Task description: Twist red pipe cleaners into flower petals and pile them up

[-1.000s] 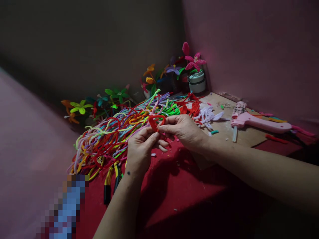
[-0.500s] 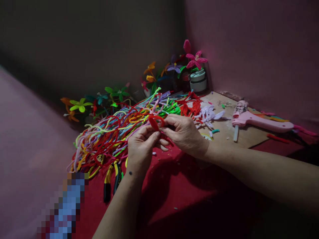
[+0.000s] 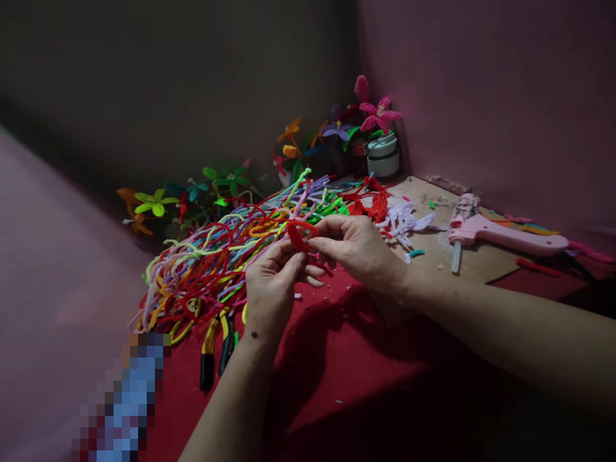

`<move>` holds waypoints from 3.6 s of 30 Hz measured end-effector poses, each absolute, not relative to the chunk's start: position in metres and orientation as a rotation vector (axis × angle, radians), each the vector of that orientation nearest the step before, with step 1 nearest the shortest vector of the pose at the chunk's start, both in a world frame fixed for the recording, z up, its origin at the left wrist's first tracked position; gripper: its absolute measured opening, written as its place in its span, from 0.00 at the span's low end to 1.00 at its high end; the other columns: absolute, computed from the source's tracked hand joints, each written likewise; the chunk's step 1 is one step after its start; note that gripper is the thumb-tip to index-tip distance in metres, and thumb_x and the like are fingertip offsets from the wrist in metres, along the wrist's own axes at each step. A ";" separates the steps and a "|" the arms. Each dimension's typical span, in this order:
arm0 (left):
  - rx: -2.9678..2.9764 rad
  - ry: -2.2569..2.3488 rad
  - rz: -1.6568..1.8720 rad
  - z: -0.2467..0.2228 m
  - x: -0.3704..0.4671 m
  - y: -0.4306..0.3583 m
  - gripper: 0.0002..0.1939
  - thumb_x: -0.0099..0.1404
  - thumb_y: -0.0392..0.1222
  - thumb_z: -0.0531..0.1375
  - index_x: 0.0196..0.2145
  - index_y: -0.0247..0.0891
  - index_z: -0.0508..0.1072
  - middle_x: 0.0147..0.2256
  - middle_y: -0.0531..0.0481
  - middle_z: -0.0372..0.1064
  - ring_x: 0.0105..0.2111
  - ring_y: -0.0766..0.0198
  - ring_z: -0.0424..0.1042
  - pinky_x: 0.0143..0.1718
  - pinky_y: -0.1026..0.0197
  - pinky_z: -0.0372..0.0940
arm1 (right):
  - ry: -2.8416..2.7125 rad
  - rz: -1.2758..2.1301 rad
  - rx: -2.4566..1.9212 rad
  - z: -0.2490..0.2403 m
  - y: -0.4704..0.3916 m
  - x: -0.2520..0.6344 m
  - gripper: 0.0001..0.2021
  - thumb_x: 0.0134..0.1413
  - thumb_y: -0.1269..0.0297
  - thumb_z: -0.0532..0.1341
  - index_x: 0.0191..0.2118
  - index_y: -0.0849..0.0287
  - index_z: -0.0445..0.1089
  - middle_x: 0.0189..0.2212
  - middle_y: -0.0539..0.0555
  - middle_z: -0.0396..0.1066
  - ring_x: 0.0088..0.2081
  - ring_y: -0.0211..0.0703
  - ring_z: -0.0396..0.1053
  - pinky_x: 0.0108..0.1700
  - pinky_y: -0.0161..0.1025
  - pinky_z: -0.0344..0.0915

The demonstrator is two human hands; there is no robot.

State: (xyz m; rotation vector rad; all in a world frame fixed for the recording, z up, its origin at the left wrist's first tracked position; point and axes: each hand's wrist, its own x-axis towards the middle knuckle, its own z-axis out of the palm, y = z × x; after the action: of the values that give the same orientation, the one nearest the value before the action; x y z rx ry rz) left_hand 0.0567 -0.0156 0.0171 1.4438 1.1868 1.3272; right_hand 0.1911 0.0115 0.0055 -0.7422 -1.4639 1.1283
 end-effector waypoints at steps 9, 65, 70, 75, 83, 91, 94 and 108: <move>1.374 1.121 1.301 0.014 0.056 -0.015 0.16 0.51 0.38 0.62 0.38 0.30 0.71 0.29 0.45 0.73 0.23 0.60 0.74 0.19 0.63 0.69 | -1.512 1.089 -0.834 0.000 0.017 0.190 0.06 0.43 0.68 0.60 0.22 0.65 0.69 0.18 0.49 0.64 0.21 0.31 0.58 0.25 0.32 0.56; 1.465 1.015 0.774 0.026 0.025 -0.011 0.10 0.56 0.37 0.59 0.37 0.33 0.69 0.26 0.45 0.72 0.25 0.59 0.74 0.21 0.62 0.68 | -1.158 1.811 -0.593 0.006 0.025 0.196 0.09 0.45 0.67 0.62 0.21 0.63 0.63 0.14 0.46 0.61 0.15 0.29 0.57 0.19 0.29 0.54; 1.533 1.112 0.806 0.027 0.028 -0.013 0.08 0.58 0.39 0.57 0.34 0.31 0.69 0.23 0.48 0.71 0.21 0.62 0.72 0.20 0.63 0.67 | -1.190 1.804 -0.628 0.005 0.026 0.196 0.09 0.48 0.66 0.60 0.22 0.63 0.63 0.16 0.47 0.63 0.16 0.31 0.60 0.21 0.32 0.61; 1.611 1.143 0.798 0.029 0.033 -0.015 0.07 0.59 0.40 0.57 0.31 0.32 0.68 0.21 0.52 0.70 0.18 0.66 0.70 0.20 0.64 0.66 | -1.173 1.841 -0.574 0.001 0.027 0.196 0.08 0.49 0.66 0.60 0.24 0.62 0.63 0.18 0.48 0.64 0.18 0.32 0.62 0.22 0.32 0.62; 1.620 1.070 0.698 0.028 0.026 -0.012 0.06 0.59 0.39 0.57 0.30 0.34 0.64 0.19 0.52 0.68 0.18 0.67 0.69 0.20 0.65 0.64 | -1.145 1.906 -0.537 0.004 0.025 0.197 0.07 0.48 0.67 0.60 0.24 0.62 0.62 0.17 0.46 0.63 0.17 0.31 0.59 0.20 0.30 0.59; 1.761 1.211 0.686 0.027 0.018 -0.004 0.08 0.56 0.40 0.60 0.33 0.34 0.69 0.27 0.49 0.70 0.26 0.67 0.69 0.27 0.65 0.64 | -1.264 1.758 -0.610 0.010 0.019 0.198 0.08 0.47 0.66 0.61 0.22 0.64 0.64 0.16 0.48 0.63 0.17 0.31 0.59 0.22 0.31 0.56; 1.833 1.367 0.912 0.027 0.022 -0.004 0.14 0.54 0.42 0.61 0.39 0.35 0.70 0.30 0.50 0.69 0.27 0.68 0.68 0.26 0.68 0.62 | -1.304 1.611 -0.695 0.015 0.015 0.199 0.11 0.46 0.65 0.62 0.19 0.65 0.65 0.14 0.48 0.62 0.17 0.30 0.57 0.22 0.31 0.53; 1.695 1.463 0.892 0.022 0.057 -0.018 0.07 0.54 0.42 0.59 0.26 0.34 0.69 0.13 0.57 0.61 0.13 0.72 0.60 0.15 0.69 0.56 | -1.294 1.542 -0.732 0.007 0.020 0.197 0.13 0.44 0.60 0.62 0.18 0.65 0.69 0.15 0.49 0.64 0.19 0.31 0.55 0.24 0.34 0.50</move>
State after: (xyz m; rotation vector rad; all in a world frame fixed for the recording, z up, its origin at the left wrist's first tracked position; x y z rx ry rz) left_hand 0.0574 -0.0184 0.0220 1.6948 1.4627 0.8919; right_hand 0.1971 0.0198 0.0074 -0.7315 -1.2938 1.5424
